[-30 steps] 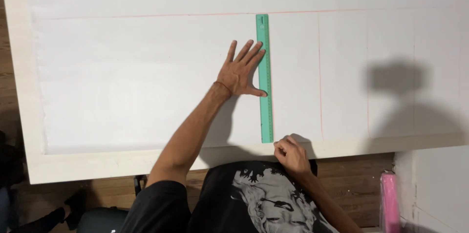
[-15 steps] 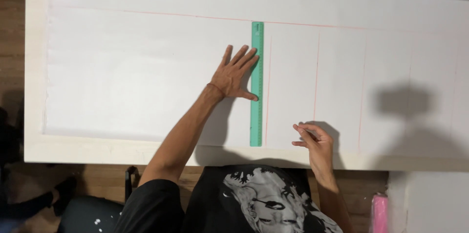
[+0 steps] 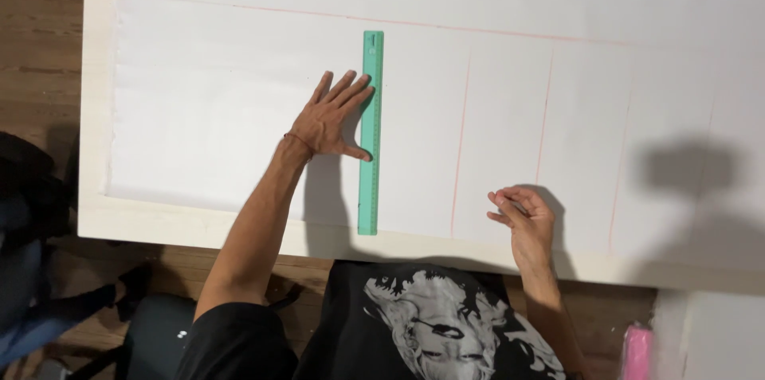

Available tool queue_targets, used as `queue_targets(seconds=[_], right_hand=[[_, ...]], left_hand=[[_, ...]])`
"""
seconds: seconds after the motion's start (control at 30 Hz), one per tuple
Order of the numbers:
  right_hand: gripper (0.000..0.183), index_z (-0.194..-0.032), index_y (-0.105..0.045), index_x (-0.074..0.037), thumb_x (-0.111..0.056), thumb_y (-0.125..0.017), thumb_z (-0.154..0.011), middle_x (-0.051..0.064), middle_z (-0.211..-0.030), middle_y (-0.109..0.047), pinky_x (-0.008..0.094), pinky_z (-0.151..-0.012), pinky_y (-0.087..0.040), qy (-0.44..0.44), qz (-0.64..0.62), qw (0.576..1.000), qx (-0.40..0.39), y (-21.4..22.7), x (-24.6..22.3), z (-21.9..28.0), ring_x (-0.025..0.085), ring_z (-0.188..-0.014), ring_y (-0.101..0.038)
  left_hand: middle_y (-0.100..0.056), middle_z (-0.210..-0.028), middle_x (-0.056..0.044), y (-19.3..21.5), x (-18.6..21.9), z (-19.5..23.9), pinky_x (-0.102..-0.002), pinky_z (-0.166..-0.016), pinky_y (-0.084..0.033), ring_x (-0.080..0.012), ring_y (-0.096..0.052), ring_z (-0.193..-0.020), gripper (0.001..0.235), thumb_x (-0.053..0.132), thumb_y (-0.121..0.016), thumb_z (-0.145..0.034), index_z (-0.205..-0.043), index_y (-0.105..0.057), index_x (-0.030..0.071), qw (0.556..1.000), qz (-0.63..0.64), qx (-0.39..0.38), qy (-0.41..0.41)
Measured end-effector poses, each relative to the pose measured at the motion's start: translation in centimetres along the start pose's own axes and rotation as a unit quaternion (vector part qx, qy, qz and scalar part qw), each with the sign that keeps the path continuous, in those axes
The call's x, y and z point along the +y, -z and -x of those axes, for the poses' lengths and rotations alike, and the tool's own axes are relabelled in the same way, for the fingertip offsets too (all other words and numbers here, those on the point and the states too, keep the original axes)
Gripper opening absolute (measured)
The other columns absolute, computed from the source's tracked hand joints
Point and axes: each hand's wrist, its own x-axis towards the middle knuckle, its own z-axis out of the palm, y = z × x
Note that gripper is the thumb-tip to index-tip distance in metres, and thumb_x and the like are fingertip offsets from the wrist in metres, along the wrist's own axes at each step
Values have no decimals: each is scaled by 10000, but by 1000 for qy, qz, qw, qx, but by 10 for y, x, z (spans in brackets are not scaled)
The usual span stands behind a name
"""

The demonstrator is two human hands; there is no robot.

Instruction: Marking and cutting a large sheet of material using a ruler and scissors

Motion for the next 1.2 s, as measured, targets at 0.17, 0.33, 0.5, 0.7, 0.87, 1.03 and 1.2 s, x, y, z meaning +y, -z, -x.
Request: queue_targets(seconds=[0.17, 0.33, 0.5, 0.7, 0.87, 1.03, 1.2], right_hand=[[231, -1227, -752, 14, 46, -858, -1024, 151, -1111, -825, 379, -609, -738, 10, -15, 999, 37, -22, 18, 31, 383, -1009, -881], [162, -1210, -762, -19, 17, -824, -1065, 110, -1166, -808, 325, -601, -709, 3, -27, 997, 75, -53, 14, 77, 333, -1038, -882], [161, -1246, -746, 15, 15, -791, -1092, 120, -1211, -786, 316, -620, -717, 29, -42, 995, 87, -55, 38, 95, 344, -1101, -875], [173, -1261, -757, -15, -19, -802, -1094, 97, -1245, -800, 299, -585, -703, 52, -54, 994, 79, -68, 43, 96, 317, -1119, -882], [135, -1232, -741, -7, -6, -785, -1104, 103, -1204, -785, 292, -607, -703, 35, -38, 995, 84, -97, 12, 101, 321, -1099, -877], [149, -1242, -755, -30, -46, -807, -1103, 74, -1222, -800, 271, -609, -702, 42, -39, 996, 68, -98, 12, 95, 290, -1110, -880], [138, -1239, -748, -20, -5, -783, -1106, 95, -1210, -783, 293, -610, -704, 22, -29, 997, 66, -93, 12, 87, 321, -1122, -877]], left_hand=[[-322, -1954, 58, 0, -13, -6, -555, -1511, -73, -217, -263, -1806, 1552, 1260, -452, -652, -1866, -367, 297, 998, -18, 28, -54], [-386, -1931, 33, -8, -17, -8, -560, -1501, -75, -218, -313, -1789, 1525, 1251, -471, -689, -1854, -414, 269, 993, -9, 77, -92], [-400, -1927, 7, -12, -15, -6, -598, -1487, -36, -244, -314, -1790, 1526, 1257, -444, -726, -1854, -429, 230, 990, -13, 95, -102], [-357, -1942, 24, -12, -18, -7, -590, -1496, 3, -244, -260, -1806, 1525, 1250, -466, -726, -1864, -393, 237, 993, 11, 73, -95], [-306, -1962, 33, -15, -17, -8, -582, -1494, 39, -234, -197, -1822, 1523, 1255, -411, -741, -1877, -356, 244, 994, 3, 64, -88], [-257, -1976, 42, -19, -15, -11, -567, -1494, 71, -235, -140, -1831, 1516, 1254, -362, -756, -1889, -320, 247, 996, -1, 53, -73], [-233, -1980, 58, -23, -19, -13, -576, -1491, 55, -226, -143, -1831, 1450, 1222, -355, -798, -1898, -283, 279, 996, 19, 51, -74]])
